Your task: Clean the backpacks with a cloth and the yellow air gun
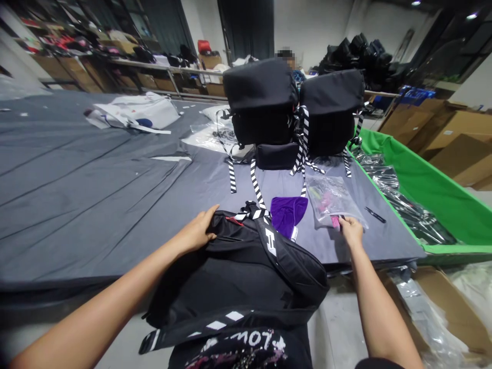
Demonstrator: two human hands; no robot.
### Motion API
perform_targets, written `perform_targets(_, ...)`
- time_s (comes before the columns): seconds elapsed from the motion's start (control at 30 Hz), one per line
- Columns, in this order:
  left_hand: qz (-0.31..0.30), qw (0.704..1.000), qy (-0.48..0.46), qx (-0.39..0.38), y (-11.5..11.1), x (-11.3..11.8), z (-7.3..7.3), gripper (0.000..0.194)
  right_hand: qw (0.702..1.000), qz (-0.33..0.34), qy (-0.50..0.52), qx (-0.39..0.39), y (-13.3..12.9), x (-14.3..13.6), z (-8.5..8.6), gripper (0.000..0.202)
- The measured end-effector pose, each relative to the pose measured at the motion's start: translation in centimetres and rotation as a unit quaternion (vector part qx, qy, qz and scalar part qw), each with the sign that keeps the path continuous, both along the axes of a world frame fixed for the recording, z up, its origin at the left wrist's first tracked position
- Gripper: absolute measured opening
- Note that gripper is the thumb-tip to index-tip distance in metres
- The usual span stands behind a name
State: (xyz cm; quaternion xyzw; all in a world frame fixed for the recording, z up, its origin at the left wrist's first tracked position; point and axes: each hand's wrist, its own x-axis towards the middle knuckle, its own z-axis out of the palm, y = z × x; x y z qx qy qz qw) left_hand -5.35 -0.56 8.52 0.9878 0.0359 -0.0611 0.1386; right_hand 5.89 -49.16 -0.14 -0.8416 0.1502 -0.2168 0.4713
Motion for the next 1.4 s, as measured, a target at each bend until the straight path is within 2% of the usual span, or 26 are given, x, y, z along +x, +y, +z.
perform_targets(0.07,0.003,1.0,-0.001,0.002,0.0,0.1,0.0,0.088,0.999,0.042,0.015,0.016,0.5,-1.9,0.7,0.038)
perform_targets(0.17,0.007,1.0,-0.002,0.01,0.1,0.1,0.1,0.091,0.992,0.124,0.011,0.003,2.9,-4.4,3.1,0.038)
perform_targets(0.27,0.019,0.999,0.006,0.026,-0.2,-0.2,0.4,0.101,0.975,0.195,-0.069,-0.081,7.7,-6.4,6.3,0.032)
perform_targets(0.3,0.026,0.999,0.007,0.037,-0.3,-0.2,0.6,0.104,0.967,0.22,-0.093,-0.088,9.7,-6.9,7.3,0.03)
perform_targets(0.37,0.039,0.997,0.006,0.063,-0.8,-0.4,0.9,0.107,0.95,0.289,-0.109,-0.047,14.3,-8.0,8.7,0.028)
perform_targets(0.43,0.047,0.996,0.003,0.081,-1.1,-0.4,1.0,0.109,0.921,0.375,-0.108,-0.008,18.9,-8.8,9.2,0.024)
perform_targets(0.47,0.048,0.996,-0.003,0.081,-1.2,-0.5,1.0,0.109,0.903,0.413,-0.121,-0.015,21.1,-9.1,9.2,0.021)
perform_targets(0.57,0.033,0.998,-0.043,0.034,-0.4,-1.1,0.6,0.105,0.854,0.479,-0.167,-0.113,26.2,-9.4,8.9,0.017)
perform_targets(0.63,0.017,0.994,-0.095,-0.04,0.7,-2.2,-0.2,0.091,0.83,0.503,-0.141,-0.196,28.2,-9.4,8.9,0.018)
perform_targets(0.7,0.011,0.981,-0.144,-0.128,2.1,-3.9,-1.3,0.073,0.799,0.522,-0.083,-0.288,29.4,-9.7,9.2,0.02)
perform_targets(0.73,0.014,0.974,-0.16,-0.161,2.6,-5.0,-1.9,0.069,0.779,0.528,-0.055,-0.334,29.9,-9.9,9.5,0.02)
perform_targets(0.8,0.029,0.968,-0.17,-0.18,3.2,-7.0,-3.1,0.08,0.739,0.533,-0.013,-0.411,30.8,-10.4,10.0,0.021)
perform_targets(0.87,0.056,0.974,-0.168,-0.143,3.1,-8.6,-4.0,0.102,0.709,0.532,0.007,-0.463,31.9,-10.7,10.1,0.022)
perform_targets(0.93,0.092,0.978,-0.166,-0.088,2.3,-9.3,-4.5,0.112,0.682,0.535,0.016,-0.499,33.1,-10.7,9.9,0.023)
perform_targets(1.07,0.137,0.977,-0.162,-0.014,0.9,-8.9,-4.9,0.104,0.642,0.554,0.022,-0.53,34.7,-10.1,9.0,0.028)
perform_targets(1.23,0.127,0.975,-0.18,-0.003,1.2,-8.6,-5.4,0.102,0.603,0.566,0.001,-0.562,34.9,-10.2,9.5,0.026)
perform_targets(1.3,0.126,0.974,-0.19,-0.01,1.4,-8.8,-5.5,0.102,0.602,0.558,-0.014,-0.571,35.0,-10.5,9.9,0.025)
perform_targets(1.33,0.126,0.973,-0.195,-0.014,1.5,-9.0,-5.5,0.103,0.614,0.553,-0.025,-0.563,35.0,-10.6,10.0,0.025)
perform_targets(1.4,0.125,0.971,-0.2,-0.022,1.4,-9.4,-5.5,0.105,0.656,0.544,-0.044,-0.521,35.3,-10.5,9.7,0.025)
